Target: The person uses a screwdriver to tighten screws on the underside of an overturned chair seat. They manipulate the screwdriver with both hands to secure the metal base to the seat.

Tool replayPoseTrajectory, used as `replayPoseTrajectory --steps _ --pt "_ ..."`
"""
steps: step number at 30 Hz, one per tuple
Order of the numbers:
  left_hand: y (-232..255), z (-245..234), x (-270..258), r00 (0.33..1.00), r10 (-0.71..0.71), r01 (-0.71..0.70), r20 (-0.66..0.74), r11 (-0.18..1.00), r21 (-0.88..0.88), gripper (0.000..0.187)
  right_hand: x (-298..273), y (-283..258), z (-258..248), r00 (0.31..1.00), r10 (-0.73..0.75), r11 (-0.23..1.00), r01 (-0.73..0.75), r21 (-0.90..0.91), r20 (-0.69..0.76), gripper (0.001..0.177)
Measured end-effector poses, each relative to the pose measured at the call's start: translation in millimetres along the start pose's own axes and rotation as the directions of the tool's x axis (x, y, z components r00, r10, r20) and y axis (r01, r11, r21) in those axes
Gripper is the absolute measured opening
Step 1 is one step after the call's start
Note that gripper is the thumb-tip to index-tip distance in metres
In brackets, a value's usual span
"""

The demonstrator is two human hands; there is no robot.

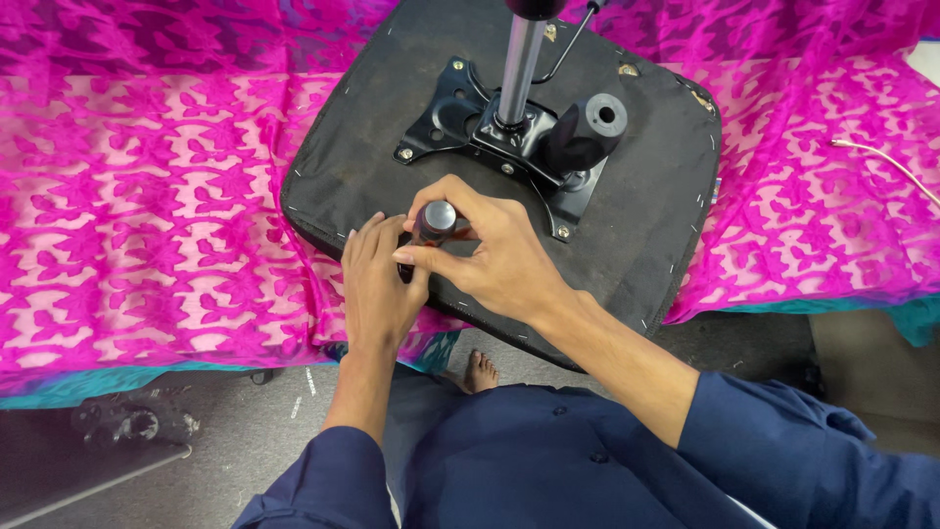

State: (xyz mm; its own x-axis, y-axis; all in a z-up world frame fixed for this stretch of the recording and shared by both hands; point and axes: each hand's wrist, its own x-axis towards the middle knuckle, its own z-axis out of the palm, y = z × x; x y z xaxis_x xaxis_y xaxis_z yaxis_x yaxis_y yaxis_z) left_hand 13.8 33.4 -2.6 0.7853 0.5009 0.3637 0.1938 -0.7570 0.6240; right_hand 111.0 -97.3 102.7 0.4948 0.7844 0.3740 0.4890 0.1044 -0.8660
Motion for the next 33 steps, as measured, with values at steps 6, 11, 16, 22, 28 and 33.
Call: replayPoseTrajectory --steps 6,11,16,22,28,33 --pt "-5.6 5.2 -22.5 0.989 -0.05 0.038 0.141 0.996 0.084 0.051 5.2 5.0 2.8 0.996 -0.086 0.978 0.078 -0.194 -0.031 0.019" --pt "-8.8 10.1 -24.3 0.965 -0.13 0.097 0.227 0.984 0.151 0.059 13.0 19.9 13.1 0.993 0.114 0.909 -0.115 0.4 0.025 0.015" --pt "-4.3 13.9 -23.9 0.951 -0.189 0.151 0.245 0.975 0.165 0.073 14.4 31.7 18.5 0.972 0.223 0.809 -0.225 0.542 0.071 0.021" --pt "2.5 10.7 -21.5 0.91 -0.28 0.229 0.305 0.954 0.192 0.079 5.1 27.1 23.6 0.981 0.179 0.897 -0.195 0.396 0.079 0.023" --pt "5.3 4.0 -14.5 0.86 -0.337 0.269 0.383 0.938 0.221 0.076 3.1 22.6 20.9 0.976 0.186 0.849 -0.216 0.481 0.11 0.027" --pt "9.4 0.7 -8.6 0.822 -0.372 0.296 0.432 0.926 0.235 0.079 0.4 25.9 22.0 0.972 0.223 0.833 -0.226 0.504 0.067 0.025"
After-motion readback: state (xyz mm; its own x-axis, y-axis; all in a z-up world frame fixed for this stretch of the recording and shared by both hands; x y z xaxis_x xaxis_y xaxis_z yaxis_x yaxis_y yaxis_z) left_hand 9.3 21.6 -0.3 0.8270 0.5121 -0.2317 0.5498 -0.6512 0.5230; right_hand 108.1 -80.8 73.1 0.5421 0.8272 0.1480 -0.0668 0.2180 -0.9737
